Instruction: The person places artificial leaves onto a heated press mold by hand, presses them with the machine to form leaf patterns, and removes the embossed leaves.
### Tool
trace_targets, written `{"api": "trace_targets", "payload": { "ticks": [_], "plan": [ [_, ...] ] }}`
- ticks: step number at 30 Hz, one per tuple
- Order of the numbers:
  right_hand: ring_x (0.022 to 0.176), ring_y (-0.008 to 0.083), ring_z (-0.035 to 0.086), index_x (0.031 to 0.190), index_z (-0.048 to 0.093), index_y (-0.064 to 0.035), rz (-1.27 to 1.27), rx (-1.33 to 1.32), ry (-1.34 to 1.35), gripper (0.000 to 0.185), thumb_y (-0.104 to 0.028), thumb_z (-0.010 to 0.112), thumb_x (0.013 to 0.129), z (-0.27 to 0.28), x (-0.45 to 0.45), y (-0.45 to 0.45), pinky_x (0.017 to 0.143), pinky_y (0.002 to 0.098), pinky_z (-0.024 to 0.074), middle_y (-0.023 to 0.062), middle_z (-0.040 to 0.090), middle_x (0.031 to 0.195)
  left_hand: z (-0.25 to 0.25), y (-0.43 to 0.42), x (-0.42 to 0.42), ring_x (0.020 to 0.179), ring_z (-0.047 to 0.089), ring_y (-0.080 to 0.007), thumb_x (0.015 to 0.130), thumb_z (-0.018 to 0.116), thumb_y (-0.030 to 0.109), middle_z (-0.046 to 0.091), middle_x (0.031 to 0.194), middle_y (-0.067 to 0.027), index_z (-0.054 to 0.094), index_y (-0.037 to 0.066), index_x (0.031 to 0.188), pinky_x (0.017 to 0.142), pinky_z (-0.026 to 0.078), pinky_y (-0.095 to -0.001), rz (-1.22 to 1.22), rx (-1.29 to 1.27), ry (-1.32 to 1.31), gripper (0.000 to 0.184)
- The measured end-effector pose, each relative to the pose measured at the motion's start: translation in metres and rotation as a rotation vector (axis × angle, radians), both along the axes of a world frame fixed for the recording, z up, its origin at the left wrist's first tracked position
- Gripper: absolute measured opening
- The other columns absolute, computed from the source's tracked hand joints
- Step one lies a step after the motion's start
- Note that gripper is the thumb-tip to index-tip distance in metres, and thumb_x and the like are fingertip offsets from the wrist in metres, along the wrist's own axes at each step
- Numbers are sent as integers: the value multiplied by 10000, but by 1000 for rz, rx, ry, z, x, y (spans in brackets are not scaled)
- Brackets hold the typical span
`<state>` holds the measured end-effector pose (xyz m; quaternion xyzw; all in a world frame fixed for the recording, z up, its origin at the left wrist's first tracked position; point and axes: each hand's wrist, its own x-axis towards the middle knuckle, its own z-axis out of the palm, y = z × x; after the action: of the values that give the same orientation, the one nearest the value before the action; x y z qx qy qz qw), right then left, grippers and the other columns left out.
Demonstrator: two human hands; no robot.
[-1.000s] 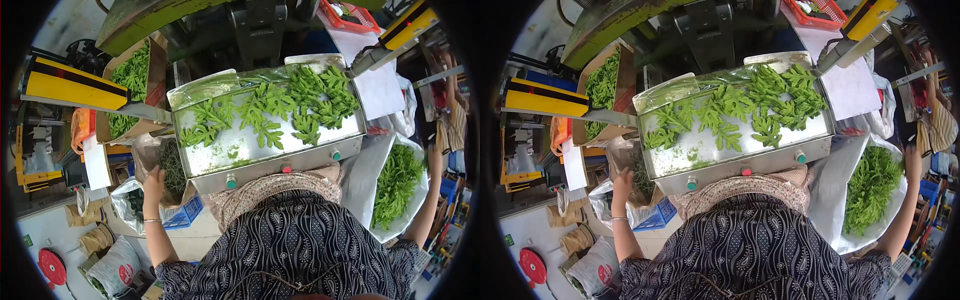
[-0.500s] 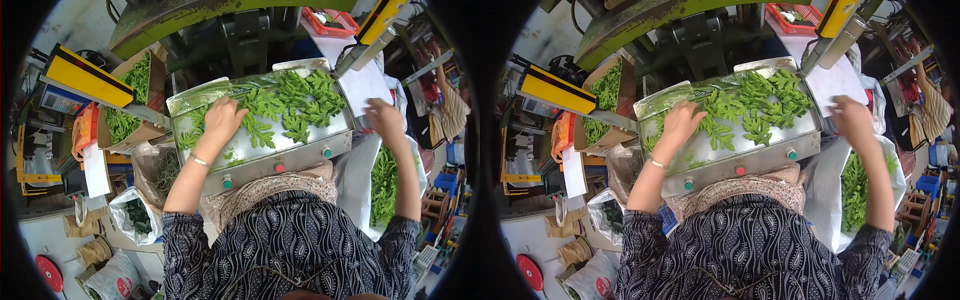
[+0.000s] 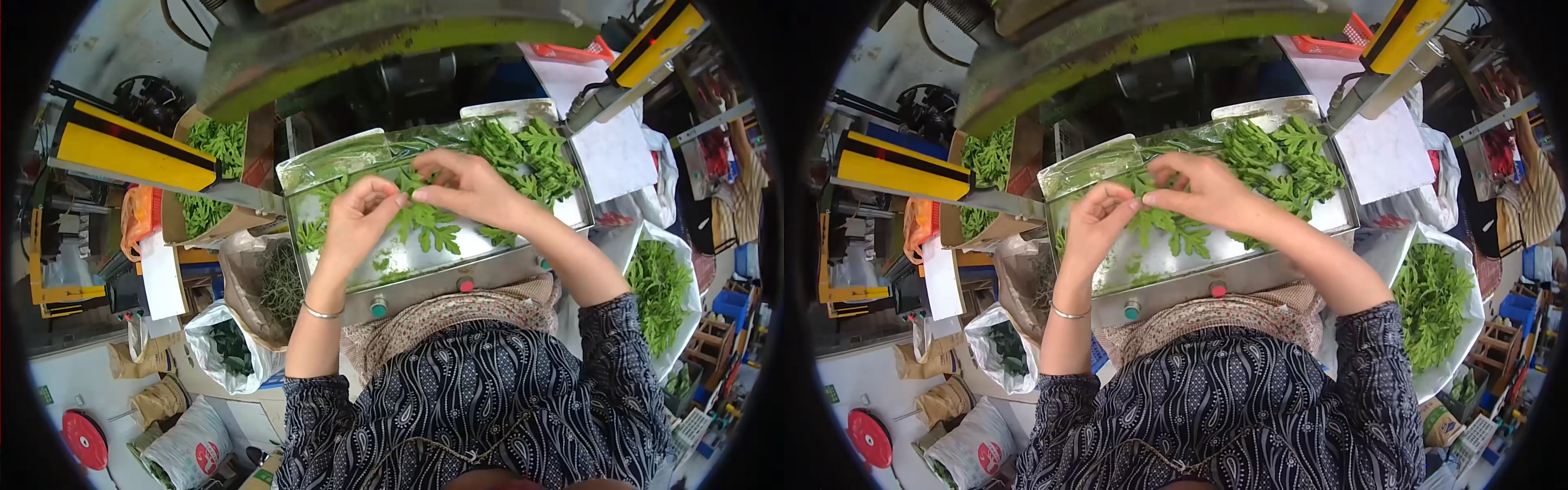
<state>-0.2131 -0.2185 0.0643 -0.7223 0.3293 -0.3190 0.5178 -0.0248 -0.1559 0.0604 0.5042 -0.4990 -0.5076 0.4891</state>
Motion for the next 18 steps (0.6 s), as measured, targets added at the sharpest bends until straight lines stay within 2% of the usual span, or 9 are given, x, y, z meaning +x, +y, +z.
{"api": "trace_targets", "payload": {
  "ticks": [6, 10, 16, 18],
  "plan": [
    [558, 92, 448, 851, 612, -9, -26, 66, 52, 118, -113, 650, 813, -13, -8, -13, 494, 233, 363, 16, 585, 701, -5, -6, -4, 580, 492, -52, 825, 634, -8, 604, 665, 9, 605, 36, 860, 510, 369, -163, 167, 101, 82, 63],
    [512, 71, 390, 769, 602, -21, -148, 182, 57, 111, -109, 642, 824, -13, -22, -20, 477, 209, 310, -20, 531, 618, -17, -12, -13, 576, 494, -50, 830, 639, 4, 607, 702, 8, 614, 29, 917, 509, 386, -159, 236, -76, 31, 94],
    [517, 70, 410, 762, 604, -35, -103, 194, -56, 92, -92, 634, 828, -16, -8, -15, 474, 210, 321, -18, 534, 618, -30, -23, -18, 632, 545, -65, 834, 638, 12, 624, 772, -10, 615, 19, 972, 557, 440, -172, 82, -23, 78, 140],
    [517, 80, 422, 766, 609, -30, -277, 251, -122, 79, -80, 632, 822, -10, -13, -19, 473, 214, 328, -3, 550, 637, -28, -23, -7, 713, 567, -81, 838, 635, 12, 636, 859, -35, 610, 11, 1011, 623, 451, -184, 90, 95, 5, 175]
  ]
}}
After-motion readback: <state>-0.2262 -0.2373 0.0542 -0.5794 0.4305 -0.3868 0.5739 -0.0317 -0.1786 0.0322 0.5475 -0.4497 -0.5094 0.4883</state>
